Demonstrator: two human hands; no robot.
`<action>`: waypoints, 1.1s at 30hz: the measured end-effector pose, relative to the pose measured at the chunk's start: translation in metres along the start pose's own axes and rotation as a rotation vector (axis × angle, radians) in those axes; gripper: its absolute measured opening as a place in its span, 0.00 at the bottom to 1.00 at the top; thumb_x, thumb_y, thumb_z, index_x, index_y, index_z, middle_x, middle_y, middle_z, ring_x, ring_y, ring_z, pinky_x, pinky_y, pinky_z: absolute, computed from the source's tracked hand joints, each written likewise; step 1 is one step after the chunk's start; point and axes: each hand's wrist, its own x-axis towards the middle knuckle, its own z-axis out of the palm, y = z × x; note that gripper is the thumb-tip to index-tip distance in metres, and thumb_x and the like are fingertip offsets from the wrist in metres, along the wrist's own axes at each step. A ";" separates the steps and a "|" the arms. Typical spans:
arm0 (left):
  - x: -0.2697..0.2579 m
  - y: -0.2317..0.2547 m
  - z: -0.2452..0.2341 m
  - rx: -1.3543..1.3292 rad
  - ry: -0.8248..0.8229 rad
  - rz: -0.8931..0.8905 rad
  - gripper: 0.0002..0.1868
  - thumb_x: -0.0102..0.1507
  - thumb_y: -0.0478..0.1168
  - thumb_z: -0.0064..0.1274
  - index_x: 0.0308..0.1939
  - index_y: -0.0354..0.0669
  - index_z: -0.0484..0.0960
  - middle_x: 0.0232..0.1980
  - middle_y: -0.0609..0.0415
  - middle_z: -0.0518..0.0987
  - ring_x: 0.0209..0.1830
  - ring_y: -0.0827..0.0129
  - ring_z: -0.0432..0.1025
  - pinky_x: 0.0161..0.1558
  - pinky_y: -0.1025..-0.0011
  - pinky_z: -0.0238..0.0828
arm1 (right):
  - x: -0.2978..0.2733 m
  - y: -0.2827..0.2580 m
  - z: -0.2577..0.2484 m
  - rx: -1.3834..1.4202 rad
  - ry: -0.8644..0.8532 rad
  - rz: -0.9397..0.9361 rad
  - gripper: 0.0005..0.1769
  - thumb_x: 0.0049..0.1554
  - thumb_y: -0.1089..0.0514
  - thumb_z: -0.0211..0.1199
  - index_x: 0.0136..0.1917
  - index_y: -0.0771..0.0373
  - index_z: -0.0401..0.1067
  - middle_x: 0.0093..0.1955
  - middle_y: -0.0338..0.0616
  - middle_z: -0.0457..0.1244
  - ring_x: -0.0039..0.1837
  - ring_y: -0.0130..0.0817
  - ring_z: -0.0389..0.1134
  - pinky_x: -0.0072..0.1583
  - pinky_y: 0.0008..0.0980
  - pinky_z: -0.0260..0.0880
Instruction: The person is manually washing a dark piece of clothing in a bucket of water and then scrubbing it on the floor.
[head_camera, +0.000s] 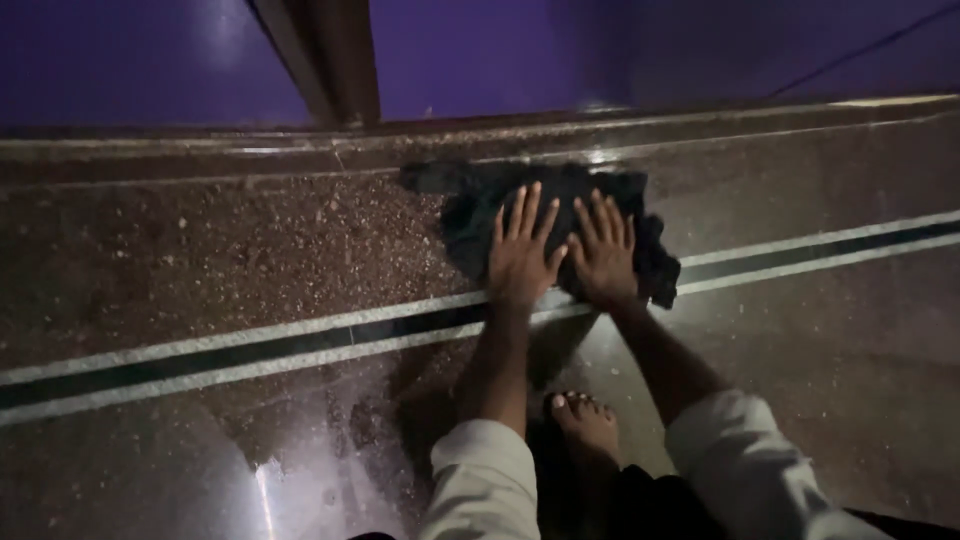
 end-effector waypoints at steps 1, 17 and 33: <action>-0.010 0.003 -0.003 0.001 0.007 0.006 0.39 0.70 0.61 0.42 0.81 0.56 0.53 0.86 0.51 0.40 0.86 0.57 0.35 0.80 0.49 0.35 | -0.014 -0.003 -0.001 -0.004 0.009 0.000 0.34 0.68 0.43 0.48 0.84 0.51 0.53 0.87 0.49 0.42 0.86 0.52 0.40 0.80 0.61 0.36; -0.098 0.027 -0.014 -0.135 0.109 -0.023 0.39 0.67 0.61 0.47 0.79 0.55 0.60 0.84 0.50 0.51 0.83 0.54 0.47 0.76 0.46 0.42 | -0.084 -0.034 -0.019 0.000 -0.102 0.051 0.34 0.66 0.41 0.47 0.83 0.47 0.51 0.86 0.45 0.41 0.86 0.49 0.39 0.77 0.64 0.35; 0.040 0.051 0.037 0.105 0.160 -0.201 0.38 0.69 0.68 0.41 0.80 0.59 0.61 0.85 0.51 0.48 0.84 0.52 0.43 0.77 0.43 0.39 | 0.077 0.094 -0.038 0.123 -0.212 -0.336 0.32 0.70 0.40 0.45 0.84 0.48 0.52 0.85 0.47 0.45 0.85 0.48 0.42 0.80 0.62 0.33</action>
